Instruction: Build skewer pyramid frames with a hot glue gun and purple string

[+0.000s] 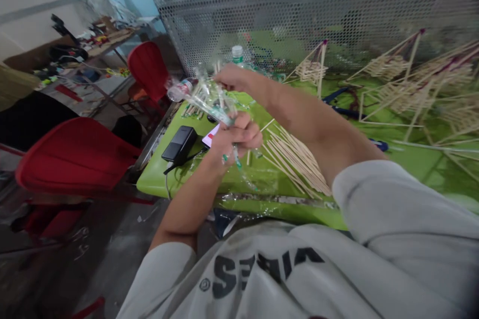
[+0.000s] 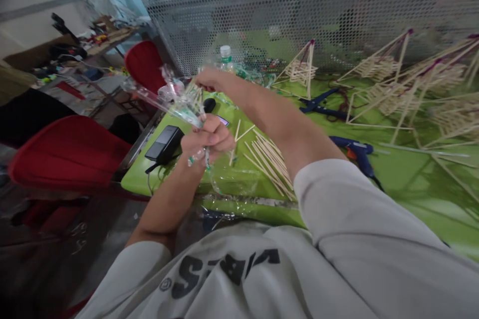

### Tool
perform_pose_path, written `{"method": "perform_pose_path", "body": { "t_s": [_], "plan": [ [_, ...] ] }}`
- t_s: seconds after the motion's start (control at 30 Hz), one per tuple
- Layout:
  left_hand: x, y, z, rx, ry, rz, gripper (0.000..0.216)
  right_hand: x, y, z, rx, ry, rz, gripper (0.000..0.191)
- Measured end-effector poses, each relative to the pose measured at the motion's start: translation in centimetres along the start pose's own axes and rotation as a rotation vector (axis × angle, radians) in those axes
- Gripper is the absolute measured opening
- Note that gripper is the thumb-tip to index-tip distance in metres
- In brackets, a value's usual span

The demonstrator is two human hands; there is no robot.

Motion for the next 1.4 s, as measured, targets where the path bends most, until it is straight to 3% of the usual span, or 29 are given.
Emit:
{"method": "perform_pose_path", "body": {
  "t_s": [0.13, 0.3, 0.43, 0.53, 0.77, 0.97, 1.13, 1.27, 1.4],
  "plan": [
    [0.4, 0.4, -0.3, -0.052, 0.195, -0.132, 0.095, -3.0, -4.1, -4.0, -0.01, 0.092, -0.1, 0.021],
    [1.8, 0.0, 0.7, -0.012, 0.318, -0.292, 0.082, -11.3, -9.1, -8.5, -0.086, 0.066, -0.242, 0.022],
    [2.9, -0.9, 1.9, 0.02, 0.33, -0.435, 0.066, -16.8, -10.5, -11.4, -0.143, 0.092, -0.355, 0.023],
    [3.4, -1.6, 2.6, 0.041, 0.335, -0.5, 0.058, -18.9, -10.1, -13.6, -0.209, 0.099, -0.392, 0.018],
    [4.1, -2.4, 3.4, 0.082, 0.322, -0.529, 0.058, -19.0, -7.7, -17.3, -0.225, 0.21, -0.34, 0.018],
    [4.1, -2.6, 3.7, 0.102, 0.315, -0.52, 0.055, -18.8, -5.8, -17.9, -0.205, 0.265, -0.149, 0.021],
    [4.2, -2.6, 4.0, 0.113, 0.311, -0.497, 0.055, -18.9, -5.1, -17.7, -0.244, 0.339, -0.042, 0.042],
    [4.4, -2.9, 4.1, 0.129, 0.335, -0.499, 0.058, -19.0, -5.9, -16.8, -0.291, 0.347, -0.024, 0.043],
    [4.9, -3.7, 4.1, 0.169, 0.432, -0.556, 0.065, -20.0, -6.7, -14.1, -0.308, 0.257, -0.036, 0.028]
  ]
}}
Point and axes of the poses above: each hand's wrist, its own x-axis towards the middle knuckle, its own y-axis out of the palm, z = x × y, the point moved 1 cm from there along x, towards the middle knuckle, and after that the axes turned 9 degrees about -x, right-handed, at the moved point
